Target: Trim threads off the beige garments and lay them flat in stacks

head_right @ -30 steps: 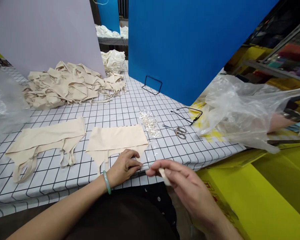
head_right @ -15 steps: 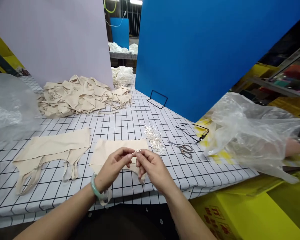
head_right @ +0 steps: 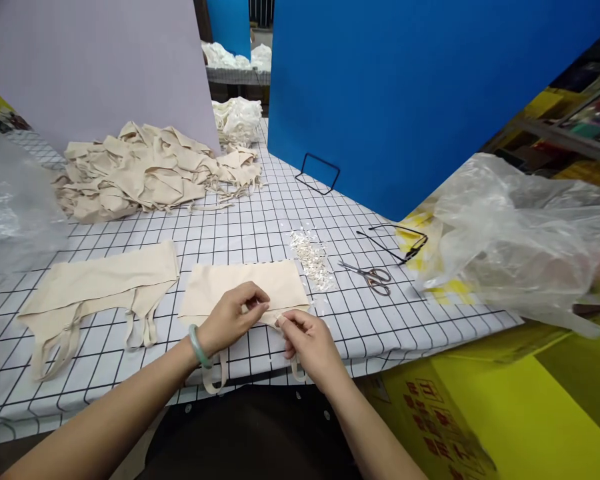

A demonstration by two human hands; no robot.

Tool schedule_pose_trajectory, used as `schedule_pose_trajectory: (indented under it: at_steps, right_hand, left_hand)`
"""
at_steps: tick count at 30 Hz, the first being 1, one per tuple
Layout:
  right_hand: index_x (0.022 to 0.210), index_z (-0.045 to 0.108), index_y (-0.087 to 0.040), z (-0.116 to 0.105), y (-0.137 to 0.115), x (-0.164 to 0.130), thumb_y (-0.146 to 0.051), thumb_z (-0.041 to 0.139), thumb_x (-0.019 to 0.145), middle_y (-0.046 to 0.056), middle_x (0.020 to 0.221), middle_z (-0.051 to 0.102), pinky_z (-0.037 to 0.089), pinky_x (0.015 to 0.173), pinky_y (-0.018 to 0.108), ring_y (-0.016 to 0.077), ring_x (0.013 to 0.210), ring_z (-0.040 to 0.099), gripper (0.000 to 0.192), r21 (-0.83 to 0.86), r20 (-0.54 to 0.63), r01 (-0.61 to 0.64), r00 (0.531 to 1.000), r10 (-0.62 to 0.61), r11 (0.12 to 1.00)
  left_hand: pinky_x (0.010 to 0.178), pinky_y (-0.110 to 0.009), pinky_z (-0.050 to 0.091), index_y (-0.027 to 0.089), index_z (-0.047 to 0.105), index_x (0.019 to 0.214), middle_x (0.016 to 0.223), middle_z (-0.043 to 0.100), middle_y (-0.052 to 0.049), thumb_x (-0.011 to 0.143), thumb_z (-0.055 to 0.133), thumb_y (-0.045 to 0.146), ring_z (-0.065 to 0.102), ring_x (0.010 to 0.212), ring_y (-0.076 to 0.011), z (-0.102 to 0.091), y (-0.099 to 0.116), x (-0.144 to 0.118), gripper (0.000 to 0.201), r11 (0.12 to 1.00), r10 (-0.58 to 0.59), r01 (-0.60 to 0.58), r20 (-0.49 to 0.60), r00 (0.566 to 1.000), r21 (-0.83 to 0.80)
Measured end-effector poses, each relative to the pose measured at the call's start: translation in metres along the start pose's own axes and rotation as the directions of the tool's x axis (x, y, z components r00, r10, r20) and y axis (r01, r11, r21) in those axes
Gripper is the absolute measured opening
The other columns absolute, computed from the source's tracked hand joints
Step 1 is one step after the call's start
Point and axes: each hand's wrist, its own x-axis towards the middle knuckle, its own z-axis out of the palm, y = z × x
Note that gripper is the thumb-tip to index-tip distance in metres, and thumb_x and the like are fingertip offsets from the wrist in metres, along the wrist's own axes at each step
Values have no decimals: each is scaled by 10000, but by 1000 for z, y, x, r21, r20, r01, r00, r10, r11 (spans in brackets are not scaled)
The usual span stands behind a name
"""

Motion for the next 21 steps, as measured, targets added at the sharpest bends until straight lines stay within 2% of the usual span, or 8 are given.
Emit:
schedule_pose_trajectory:
  at_steps: [3, 5, 7, 10, 13, 18, 21]
  right_hand:
    - [726, 657, -175, -2, 6, 9, -458, 646, 741, -61, 541, 424, 251, 405, 209, 65, 431, 302, 283, -17, -48, -102, 994, 102, 995]
    - [728, 662, -171, 0, 7, 15, -443, 633, 743, -78, 517, 375, 188, 404, 209, 53, 427, 222, 273, -44, -53, -130, 990, 128, 991]
    - [747, 663, -170, 3, 6, 19, -468, 615, 754, -86, 505, 347, 172, 408, 212, 55, 431, 206, 301, -44, -47, -142, 989, 140, 989]
    - [758, 647, -174, 9, 2, 23, -485, 613, 756, -89, 505, 361, 178, 404, 208, 56, 429, 234, 313, -37, -41, -152, 988, 150, 988]
    - [724, 614, -182, 16, -2, 27, -421, 605, 759, -88, 489, 395, 195, 378, 201, 52, 395, 274, 242, -33, -30, -159, 987, 158, 987]
    - [730, 604, -189, 29, -5, 34, -348, 560, 772, -71, 501, 510, 290, 333, 199, 57, 330, 356, 170, 34, 8, -175, 985, 175, 984]
    - [722, 603, -186, 34, -5, 40, -367, 583, 766, -63, 502, 541, 321, 323, 191, 54, 325, 364, 188, 93, 9, -169, 986, 169, 981]
  left_hand:
    - [850, -381, 514, 160, 611, 901, 983, 616, -87, 784, 613, 94, 562, 944, -235, 0, -18, 8, 135, 941, 121, -151, 114, 986, 302]
    - [849, -385, 522, 153, 604, 883, 990, 619, -98, 776, 611, 69, 560, 950, -246, 3, -29, 13, 136, 896, 166, -227, 186, 968, 381]
    - [834, -371, 529, 152, 597, 837, 962, 623, -99, 788, 563, 31, 569, 926, -237, 6, -36, 16, 135, 868, 209, -272, 191, 959, 416]
    - [810, -331, 538, 155, 595, 794, 918, 636, -92, 811, 502, 2, 598, 889, -209, 7, -43, 21, 179, 882, 246, -279, 135, 960, 378]
    - [743, -289, 536, 156, 614, 786, 894, 660, -74, 833, 516, 41, 623, 814, -173, 2, -43, 24, 158, 939, 211, -223, 74, 975, 261]
    - [715, -274, 518, 163, 650, 753, 895, 690, -59, 840, 523, 78, 638, 777, -156, -7, -35, 26, 176, 983, 94, -108, 97, 991, 151]
    - [747, -283, 520, 164, 659, 757, 913, 691, -59, 845, 504, 75, 644, 801, -161, -8, -34, 26, 200, 987, 81, -95, 110, 991, 131]
